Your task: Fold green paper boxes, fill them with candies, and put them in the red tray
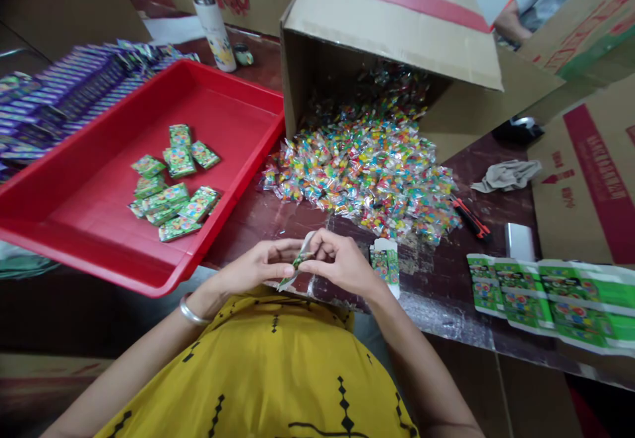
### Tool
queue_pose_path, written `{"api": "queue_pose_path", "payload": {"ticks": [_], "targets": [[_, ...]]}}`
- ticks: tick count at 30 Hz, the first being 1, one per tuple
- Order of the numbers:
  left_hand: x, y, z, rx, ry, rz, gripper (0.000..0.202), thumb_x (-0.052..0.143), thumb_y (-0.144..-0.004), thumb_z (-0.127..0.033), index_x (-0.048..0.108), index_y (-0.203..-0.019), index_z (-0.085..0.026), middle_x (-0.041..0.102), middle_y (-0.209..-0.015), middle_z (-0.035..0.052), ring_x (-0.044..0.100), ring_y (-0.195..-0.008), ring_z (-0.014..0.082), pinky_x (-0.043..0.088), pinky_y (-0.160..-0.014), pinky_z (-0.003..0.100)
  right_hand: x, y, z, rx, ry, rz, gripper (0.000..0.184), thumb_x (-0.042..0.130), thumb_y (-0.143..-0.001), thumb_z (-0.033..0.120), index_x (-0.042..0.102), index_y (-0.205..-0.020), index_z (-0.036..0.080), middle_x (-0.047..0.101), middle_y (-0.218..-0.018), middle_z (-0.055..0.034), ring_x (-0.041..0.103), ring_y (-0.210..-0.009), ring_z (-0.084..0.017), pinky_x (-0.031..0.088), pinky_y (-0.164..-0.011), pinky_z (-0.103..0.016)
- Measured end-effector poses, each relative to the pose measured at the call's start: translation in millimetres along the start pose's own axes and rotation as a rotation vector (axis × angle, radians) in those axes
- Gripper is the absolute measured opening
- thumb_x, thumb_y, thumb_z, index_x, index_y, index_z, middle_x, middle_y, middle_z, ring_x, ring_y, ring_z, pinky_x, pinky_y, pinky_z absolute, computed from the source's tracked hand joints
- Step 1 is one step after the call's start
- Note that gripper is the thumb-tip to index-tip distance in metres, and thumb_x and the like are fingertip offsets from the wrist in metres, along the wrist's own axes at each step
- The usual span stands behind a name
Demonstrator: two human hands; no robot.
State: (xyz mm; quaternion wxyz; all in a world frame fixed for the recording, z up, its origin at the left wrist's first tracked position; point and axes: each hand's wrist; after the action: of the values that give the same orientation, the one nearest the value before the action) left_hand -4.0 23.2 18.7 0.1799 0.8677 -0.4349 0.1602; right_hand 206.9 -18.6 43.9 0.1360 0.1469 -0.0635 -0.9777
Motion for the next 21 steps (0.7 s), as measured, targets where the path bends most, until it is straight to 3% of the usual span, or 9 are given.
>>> {"api": "queue_pose_path", "payload": {"ticks": [2,4,6,8,11,14,16,18,21], "targets": [[0.1,1.9,-1.1,-0.012,-0.105,-0.006,0.034,0.073,-0.081,-0.036,0.071,-0.109,-0.018,0.073,-0.101,0.0073,0.067,-0.091,0.0204,0.051,-0.084,0.031,-5.4,-3.4,3.5,0.03,0.001,0.048,0.025,0.077,-0.077,0.036,0.058,-0.074,0.02,0.056,-0.062,0.0051,0.048,-0.053,-0.01,0.035,-0.05,-0.022],[1.1,1.1,0.5,-0.009,-0.111,-0.111,0.032,0.067,-0.085,-0.039,0.072,-0.107,-0.016,0.072,-0.092,0.0056,0.066,-0.082,0.0186,0.051,-0.077,0.028,-5.1,-6.5,4.1,0.015,-0.025,-0.114,0.024,0.077,-0.077,0.036,0.06,-0.077,0.02,0.056,-0.061,0.0049,0.05,-0.053,-0.011,0.036,-0.049,-0.022],[2.6,-1.8,4.4,0.026,-0.044,-0.261,0.035,0.064,-0.087,-0.04,0.069,-0.111,-0.015,0.072,-0.091,0.0049,0.065,-0.08,0.0182,0.051,-0.075,0.028,1.8,-8.5,1.1,-0.024,-0.091,-0.329,0.028,0.08,-0.074,0.035,0.063,-0.093,0.022,0.063,-0.072,0.0026,0.056,-0.062,-0.013,0.043,-0.055,-0.023],[5.1,-5.5,9.4,0.086,-0.033,-0.386,0.034,0.066,-0.086,-0.039,0.069,-0.109,-0.015,0.071,-0.093,0.0045,0.064,-0.081,0.0179,0.051,-0.076,0.028,13.8,-9.2,-5.2,-0.043,-0.124,-0.406,0.032,0.079,-0.075,0.035,0.064,-0.099,0.022,0.067,-0.084,0.0002,0.06,-0.072,-0.016,0.048,-0.063,-0.026],[10.5,-9.9,16.2,0.183,-0.122,-0.568,0.025,0.072,-0.081,-0.036,0.07,-0.095,-0.015,0.069,-0.086,0.0021,0.062,-0.076,0.015,0.051,-0.071,0.025,34.7,-9.2,-15.7,-0.021,-0.101,-0.436,0.021,0.07,-0.083,0.04,0.064,-0.078,0.02,0.062,-0.071,0.0016,0.056,-0.065,-0.015,0.046,-0.061,-0.026],[16.5,-11.3,18.8,0.302,-0.135,-0.753,0.042,0.075,-0.079,-0.03,0.06,-0.116,-0.021,0.065,-0.084,-0.0001,0.063,-0.074,0.0136,0.052,-0.068,0.023,49.8,-11.4,-20.8,-0.045,-0.155,-0.564,0.017,0.068,-0.086,0.037,0.067,-0.087,0.02,0.063,-0.071,0.0018,0.057,-0.064,-0.015,0.047,-0.062,-0.027],[19.0,-10.5,17.6,0.343,-0.177,-0.766,0.057,0.074,-0.079,-0.028,0.051,-0.131,-0.025,0.066,-0.098,0.0025,0.065,-0.082,0.0147,0.054,-0.072,0.024,53.9,-14.3,-21.4,-0.096,-0.236,-0.591,0.028,0.069,-0.085,0.034,0.065,-0.111,0.023,0.069,-0.086,-0.001,0.063,-0.075,-0.017,0.051,-0.07,-0.029],[19.3,-8.7,15.0,0.331,-0.253,-0.699,0.056,0.07,-0.083,-0.028,0.05,-0.136,-0.027,0.065,-0.116,0.0057,0.065,-0.093,0.0162,0.055,-0.079,0.026,53.8,-17.1,-22.0,-0.143,-0.241,-0.596,0.04,0.069,-0.085,0.031,0.06,-0.123,0.025,0.069,-0.098,-0.0033,0.064,-0.083,-0.019,0.052,-0.076,-0.032],[15.6,-5.2,10.4,0.298,-0.312,-0.579,0.043,0.063,-0.088,-0.028,0.057,-0.13,-0.023,0.063,-0.128,0.0074,0.065,-0.1,0.0188,0.054,-0.086,0.029,49.0,-19.5,-25.8,-0.181,-0.105,-0.603,0.03,0.068,-0.086,0.031,0.064,-0.115,0.026,0.066,-0.092,-0.0021,0.061,-0.076,-0.017,0.051,-0.07,-0.03]]}}
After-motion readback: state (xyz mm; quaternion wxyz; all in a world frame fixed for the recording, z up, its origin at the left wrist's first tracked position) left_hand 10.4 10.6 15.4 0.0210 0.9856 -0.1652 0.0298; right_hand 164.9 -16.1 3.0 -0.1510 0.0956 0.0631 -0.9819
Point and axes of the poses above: each hand's wrist, its own y-axis away from the middle knuckle, its own x-axis out of the palm, z = x × y
